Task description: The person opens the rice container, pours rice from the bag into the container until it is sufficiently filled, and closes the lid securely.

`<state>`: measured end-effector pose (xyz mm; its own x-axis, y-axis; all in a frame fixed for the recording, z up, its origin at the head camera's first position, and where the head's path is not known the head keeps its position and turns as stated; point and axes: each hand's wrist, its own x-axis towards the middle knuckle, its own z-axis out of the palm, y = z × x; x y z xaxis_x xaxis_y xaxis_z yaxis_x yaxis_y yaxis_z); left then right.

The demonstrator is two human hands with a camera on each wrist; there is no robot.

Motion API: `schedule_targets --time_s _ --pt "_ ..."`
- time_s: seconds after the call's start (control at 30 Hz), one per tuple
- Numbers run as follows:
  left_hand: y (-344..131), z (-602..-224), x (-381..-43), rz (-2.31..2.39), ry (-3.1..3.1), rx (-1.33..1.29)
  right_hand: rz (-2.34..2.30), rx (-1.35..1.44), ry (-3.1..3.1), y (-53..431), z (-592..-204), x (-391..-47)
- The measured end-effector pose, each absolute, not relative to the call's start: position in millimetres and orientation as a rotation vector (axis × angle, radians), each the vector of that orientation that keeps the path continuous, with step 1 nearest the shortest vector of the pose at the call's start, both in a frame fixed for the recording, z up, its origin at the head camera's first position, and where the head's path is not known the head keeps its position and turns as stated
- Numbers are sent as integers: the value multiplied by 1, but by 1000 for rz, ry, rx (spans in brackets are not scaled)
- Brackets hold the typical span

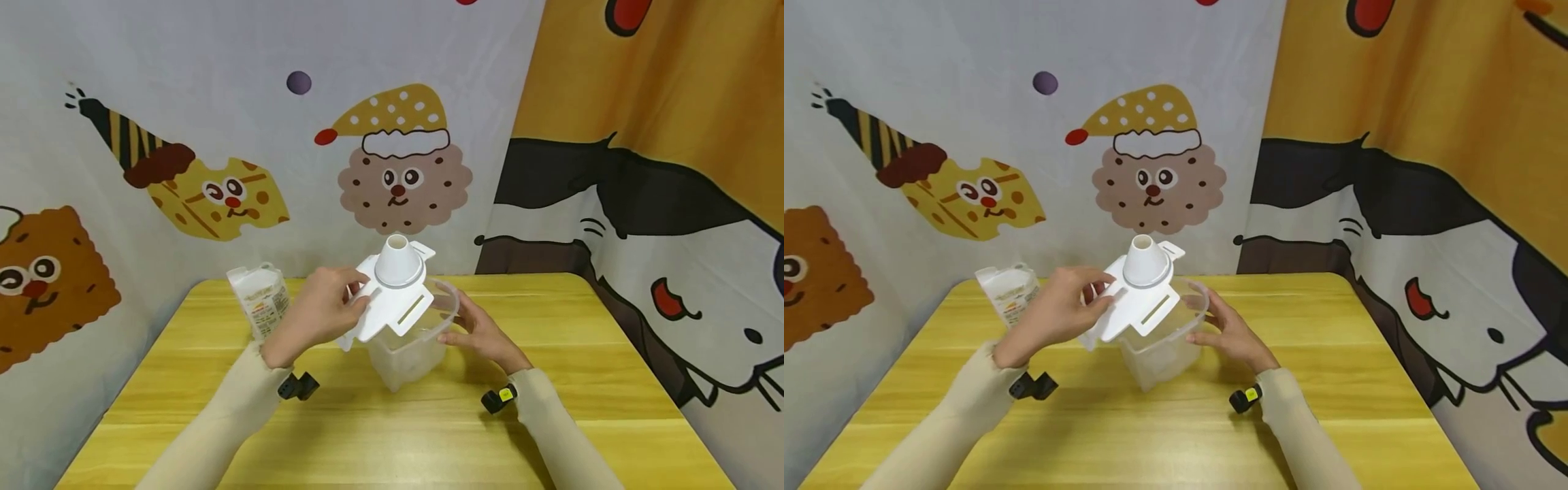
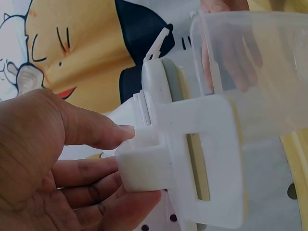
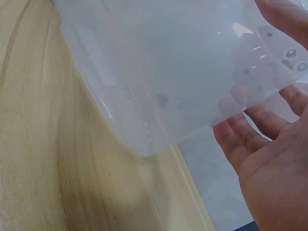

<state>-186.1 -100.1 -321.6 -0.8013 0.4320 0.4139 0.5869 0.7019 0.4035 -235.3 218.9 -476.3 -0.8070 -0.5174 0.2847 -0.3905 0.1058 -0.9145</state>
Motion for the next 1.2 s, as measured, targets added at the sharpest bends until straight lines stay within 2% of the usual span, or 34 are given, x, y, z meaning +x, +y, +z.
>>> schedule_targets --time_s 0.47,1.2 --pt "-134 -331 -169 -777 -2544 -635 -1827 -947 2201 220 -474 -235" --pt "-173 -367 -131 -742 -2576 -473 -1825 -965 2191 218 -473 -233"
